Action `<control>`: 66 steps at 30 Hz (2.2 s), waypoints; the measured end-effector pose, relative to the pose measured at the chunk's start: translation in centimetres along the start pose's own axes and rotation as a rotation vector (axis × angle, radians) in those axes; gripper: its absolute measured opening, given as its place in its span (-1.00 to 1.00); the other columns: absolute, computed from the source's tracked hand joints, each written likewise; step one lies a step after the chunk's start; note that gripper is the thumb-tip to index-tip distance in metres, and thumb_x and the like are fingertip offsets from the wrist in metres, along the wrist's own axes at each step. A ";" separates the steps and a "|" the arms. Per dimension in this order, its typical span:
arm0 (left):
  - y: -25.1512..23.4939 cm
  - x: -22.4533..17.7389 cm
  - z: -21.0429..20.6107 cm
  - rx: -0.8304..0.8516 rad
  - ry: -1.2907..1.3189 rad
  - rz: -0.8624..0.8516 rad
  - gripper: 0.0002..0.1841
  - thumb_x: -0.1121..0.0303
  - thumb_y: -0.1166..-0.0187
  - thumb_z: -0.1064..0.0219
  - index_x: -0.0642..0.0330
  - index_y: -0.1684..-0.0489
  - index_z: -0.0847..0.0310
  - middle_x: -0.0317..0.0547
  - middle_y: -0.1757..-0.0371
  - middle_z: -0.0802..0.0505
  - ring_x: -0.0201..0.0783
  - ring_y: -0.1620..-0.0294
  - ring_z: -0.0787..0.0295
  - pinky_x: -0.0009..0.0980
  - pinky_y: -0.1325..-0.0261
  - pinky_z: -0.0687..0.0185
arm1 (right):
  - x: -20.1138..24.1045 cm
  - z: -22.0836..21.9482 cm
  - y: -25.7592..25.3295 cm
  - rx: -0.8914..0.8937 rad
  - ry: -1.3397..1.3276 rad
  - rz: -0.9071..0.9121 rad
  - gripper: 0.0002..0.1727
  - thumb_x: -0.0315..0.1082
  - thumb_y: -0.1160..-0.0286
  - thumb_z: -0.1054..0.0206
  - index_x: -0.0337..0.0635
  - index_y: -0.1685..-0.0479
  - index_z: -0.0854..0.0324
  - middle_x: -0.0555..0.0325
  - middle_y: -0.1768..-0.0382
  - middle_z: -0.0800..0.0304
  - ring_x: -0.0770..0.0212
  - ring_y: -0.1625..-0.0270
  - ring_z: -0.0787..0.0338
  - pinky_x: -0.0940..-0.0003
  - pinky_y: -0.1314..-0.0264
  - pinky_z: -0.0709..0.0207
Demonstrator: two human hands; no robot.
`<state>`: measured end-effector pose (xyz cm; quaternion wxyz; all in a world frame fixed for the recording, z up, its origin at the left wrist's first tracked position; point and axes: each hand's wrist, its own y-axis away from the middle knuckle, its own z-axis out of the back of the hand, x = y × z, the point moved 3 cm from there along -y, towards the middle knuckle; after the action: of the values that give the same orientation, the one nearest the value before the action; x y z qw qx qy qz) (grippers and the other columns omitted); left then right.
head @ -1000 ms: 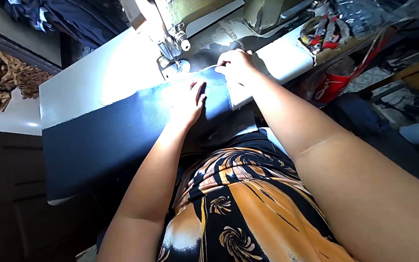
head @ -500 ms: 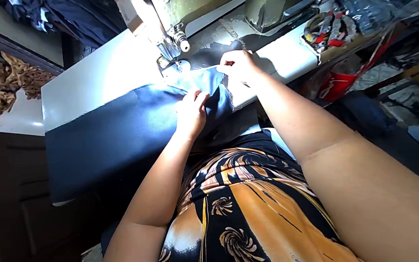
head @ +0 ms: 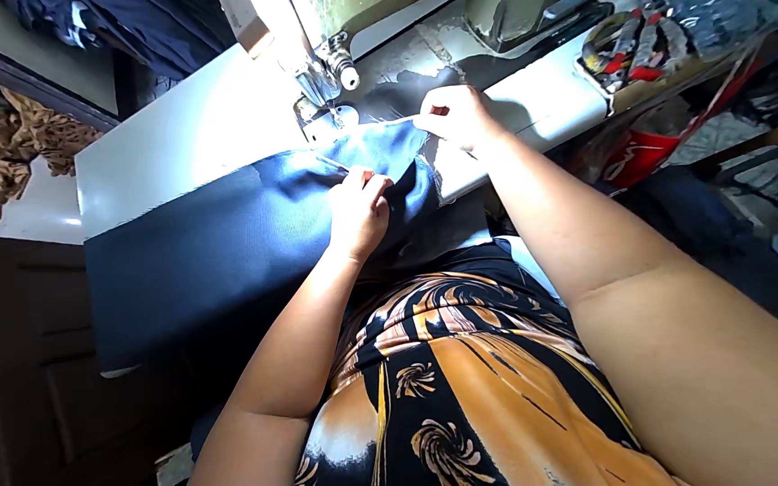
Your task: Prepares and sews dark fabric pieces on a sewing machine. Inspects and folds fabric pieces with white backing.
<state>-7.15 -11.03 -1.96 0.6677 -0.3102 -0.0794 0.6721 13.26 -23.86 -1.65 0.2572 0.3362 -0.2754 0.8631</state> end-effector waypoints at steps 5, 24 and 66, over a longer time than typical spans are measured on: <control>0.0 -0.1 -0.1 -0.115 0.056 -0.013 -0.56 0.51 -0.43 -0.34 0.06 -0.32 -0.77 0.18 -0.35 -0.73 -0.02 -0.19 -0.74 -0.09 -0.22 -0.64 | 0.5 0.3 0.1 0.001 0.022 -0.029 -0.66 -0.20 -0.58 -0.35 -0.38 0.17 -0.75 -0.17 0.21 -0.81 -0.04 0.07 -0.77 -0.13 -0.16 -0.50; -0.3 0.2 -1.2 0.260 -0.131 0.030 -0.54 0.22 -0.66 -0.10 -0.12 -0.51 -0.67 -0.12 -0.54 -0.70 0.00 -0.61 -0.52 0.21 -0.63 -0.16 | -0.6 -0.7 -0.5 -0.045 0.119 -0.101 -0.75 -0.23 -0.52 -0.33 -0.17 0.03 -0.81 -0.05 0.21 -0.86 -0.03 0.10 -0.80 -0.18 -0.20 -0.52; 6.7 26.2 15.0 0.183 -0.454 1.339 -0.31 -0.32 -0.78 0.34 -0.47 -0.94 0.13 -0.44 -0.97 0.06 0.21 -0.96 0.41 0.79 -0.52 0.56 | 0.5 -0.8 -0.3 -0.006 0.345 -0.086 -0.65 -0.29 -0.74 -0.21 -0.43 -0.09 -0.75 -0.44 0.05 -0.79 -0.24 0.04 -0.78 -0.15 -0.13 -0.56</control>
<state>-18.53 17.77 -1.68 0.1016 -0.0871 0.0478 0.9898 12.79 -23.02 -1.69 0.3385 0.1939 -0.2151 0.8953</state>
